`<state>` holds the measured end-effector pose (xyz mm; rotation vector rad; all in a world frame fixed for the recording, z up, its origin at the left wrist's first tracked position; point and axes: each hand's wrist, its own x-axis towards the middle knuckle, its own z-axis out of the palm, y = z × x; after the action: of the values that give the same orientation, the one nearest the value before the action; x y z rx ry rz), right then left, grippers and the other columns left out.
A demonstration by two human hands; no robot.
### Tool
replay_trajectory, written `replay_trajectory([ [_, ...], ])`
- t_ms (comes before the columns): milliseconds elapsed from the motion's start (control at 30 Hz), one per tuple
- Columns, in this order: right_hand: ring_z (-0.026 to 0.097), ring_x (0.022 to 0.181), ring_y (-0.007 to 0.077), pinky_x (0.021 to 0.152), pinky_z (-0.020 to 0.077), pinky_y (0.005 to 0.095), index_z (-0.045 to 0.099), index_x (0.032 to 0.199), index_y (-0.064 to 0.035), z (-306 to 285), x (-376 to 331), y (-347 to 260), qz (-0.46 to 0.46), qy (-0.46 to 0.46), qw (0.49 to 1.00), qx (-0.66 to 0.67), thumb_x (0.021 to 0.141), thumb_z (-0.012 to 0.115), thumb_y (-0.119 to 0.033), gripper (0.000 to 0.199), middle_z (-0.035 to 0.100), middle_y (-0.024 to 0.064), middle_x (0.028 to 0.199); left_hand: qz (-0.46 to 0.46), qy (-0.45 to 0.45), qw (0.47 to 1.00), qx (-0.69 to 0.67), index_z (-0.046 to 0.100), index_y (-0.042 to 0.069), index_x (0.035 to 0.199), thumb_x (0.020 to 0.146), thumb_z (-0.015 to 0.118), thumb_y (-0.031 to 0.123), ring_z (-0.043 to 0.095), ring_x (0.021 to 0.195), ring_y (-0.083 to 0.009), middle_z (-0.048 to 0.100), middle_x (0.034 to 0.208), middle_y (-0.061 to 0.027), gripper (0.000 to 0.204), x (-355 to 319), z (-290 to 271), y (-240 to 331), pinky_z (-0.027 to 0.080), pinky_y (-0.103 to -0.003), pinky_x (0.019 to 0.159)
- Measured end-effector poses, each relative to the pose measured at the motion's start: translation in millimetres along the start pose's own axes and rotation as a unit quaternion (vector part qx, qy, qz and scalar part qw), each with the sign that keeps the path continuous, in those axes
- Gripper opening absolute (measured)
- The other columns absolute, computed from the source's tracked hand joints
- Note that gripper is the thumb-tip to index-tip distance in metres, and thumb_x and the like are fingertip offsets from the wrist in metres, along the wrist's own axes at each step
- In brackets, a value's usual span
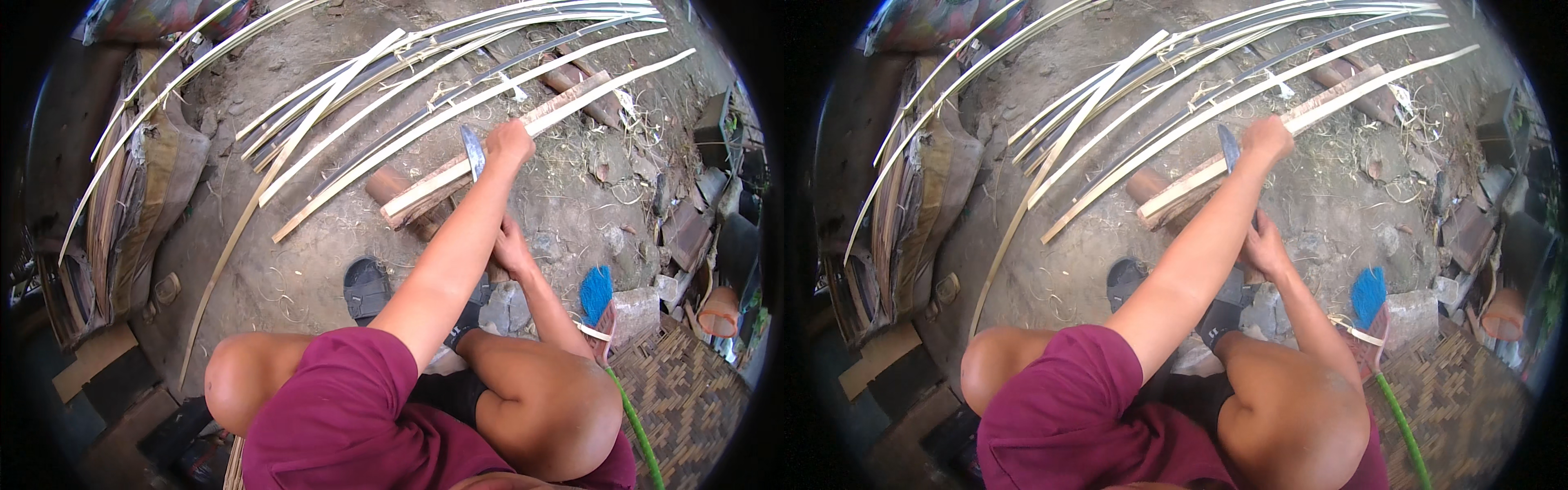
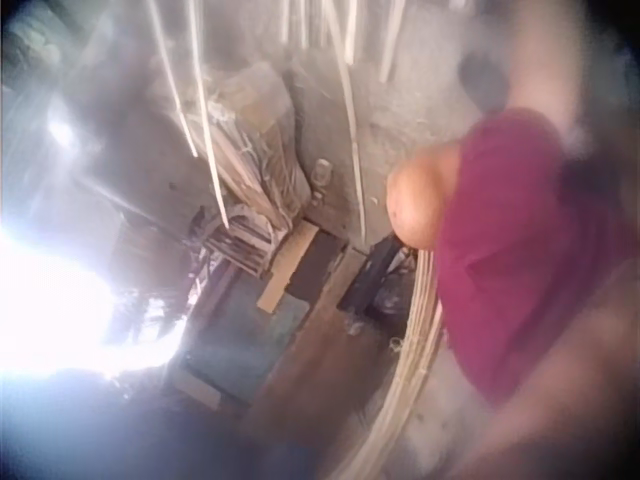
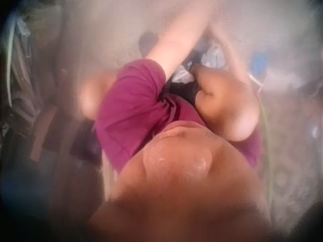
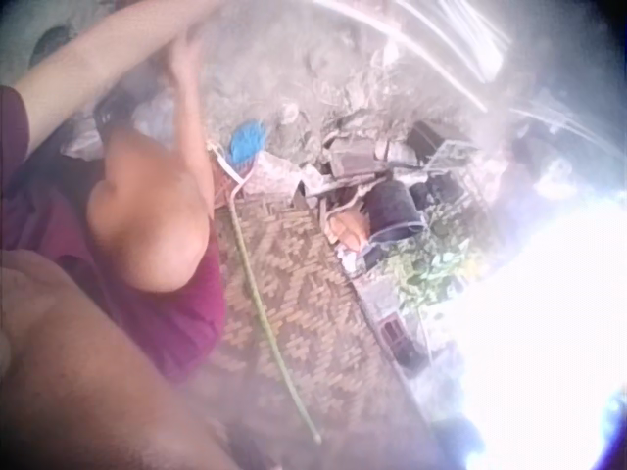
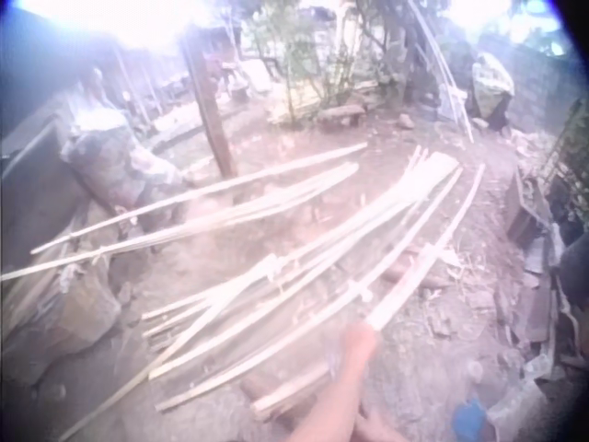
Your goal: The person sits on the ground and uses a knife to split long bamboo strips into thinner pieces. They repeatedly position the strips, split them with the knife, and place the finished pieces aside.
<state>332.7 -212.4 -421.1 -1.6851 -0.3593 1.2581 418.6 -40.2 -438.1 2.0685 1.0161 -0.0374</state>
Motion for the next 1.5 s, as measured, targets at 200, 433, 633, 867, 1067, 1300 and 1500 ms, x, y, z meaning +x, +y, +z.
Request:
replay_trajectory([
  [200, 0.064, 0.065, 0.0143, 0.055, 0.0523, 0.0295, 0.053, 0.127, 0.0012, 22, -5, 2, -0.009, 0.013, 0.995, 0.097, 0.103, 0.051, -0.025, 0.036, 0.068, 0.0109, 0.089, 0.063, 0.050, 0.996, -0.032, 0.066, 0.002, 0.105, 0.093, 0.060, 0.025, 0.065, 0.100, -0.0439, 0.069, 0.105, -0.0238, 0.026, 12, 19, -15, 0.051, -0.052, 0.088],
  [433, 0.062, 0.058, 0.0175, 0.052, 0.0522, 0.0329, 0.058, 0.110, 0.0049, 26, -26, 8, 0.061, -0.129, 0.990, 0.018, 0.102, 0.049, -0.022, 0.029, 0.065, 0.0103, 0.076, 0.098, 0.056, 0.992, -0.052, 0.064, 0.002, 0.105, 0.094, 0.059, 0.023, 0.066, 0.097, -0.0446, 0.069, 0.101, -0.0253, 0.024, 13, 16, -22, 0.051, -0.053, 0.087],
  [633, 0.061, 0.057, 0.0163, 0.051, 0.0518, 0.0327, 0.061, 0.098, 0.0037, 63, -69, -9, 0.104, -0.347, 0.923, -0.134, 0.101, 0.048, -0.025, 0.032, 0.063, 0.0084, 0.070, 0.101, 0.052, 0.993, -0.029, 0.063, 0.001, 0.109, 0.095, 0.058, 0.023, 0.066, 0.099, -0.0429, 0.068, 0.106, -0.0241, 0.026, 2, 21, -25, 0.052, -0.052, 0.090],
  [867, 0.061, 0.057, 0.0143, 0.052, 0.0531, 0.0319, 0.060, 0.106, 0.0038, 39, -41, 3, 0.129, -0.233, 0.960, -0.082, 0.101, 0.052, -0.028, 0.033, 0.063, 0.0058, 0.071, 0.094, 0.054, 0.993, -0.039, 0.061, 0.001, 0.107, 0.094, 0.060, 0.027, 0.065, 0.098, -0.0455, 0.068, 0.101, -0.0269, 0.029, 3, 22, -26, 0.051, -0.054, 0.087],
  [1067, 0.060, 0.055, 0.0145, 0.050, 0.0522, 0.0310, 0.059, 0.108, 0.0028, 45, -50, -2, 0.065, -0.256, 0.963, -0.060, 0.104, 0.048, -0.028, 0.033, 0.063, 0.0063, 0.074, 0.080, -0.025, 0.996, 0.021, 0.057, 0.001, 0.116, 0.097, 0.052, 0.023, 0.067, 0.102, -0.0426, 0.068, 0.110, -0.0256, 0.030, -2, 1, -4, 0.052, -0.051, 0.090],
  [1300, 0.059, 0.057, 0.0137, 0.051, 0.0518, 0.0309, 0.056, 0.110, 0.0024, 60, -51, 5, 0.054, -0.209, 0.974, -0.071, 0.103, 0.047, -0.023, 0.027, 0.063, 0.0074, 0.078, 0.088, -0.034, 0.995, 0.014, 0.060, 0.005, 0.115, 0.097, 0.051, 0.026, 0.065, 0.107, -0.0415, 0.067, 0.113, -0.0240, 0.029, 8, -8, -18, 0.051, -0.051, 0.092],
  [1500, 0.060, 0.059, 0.0144, 0.052, 0.0530, 0.0309, 0.058, 0.112, 0.0039, 41, -26, 4, 0.045, -0.188, 0.979, -0.058, 0.101, 0.050, -0.020, 0.028, 0.063, 0.0090, 0.077, 0.123, -0.022, 0.992, 0.009, 0.065, 0.011, 0.114, 0.100, 0.045, 0.032, 0.066, 0.101, -0.0436, 0.069, 0.108, -0.0237, 0.033, 15, -13, -17, 0.050, -0.053, 0.090],
])
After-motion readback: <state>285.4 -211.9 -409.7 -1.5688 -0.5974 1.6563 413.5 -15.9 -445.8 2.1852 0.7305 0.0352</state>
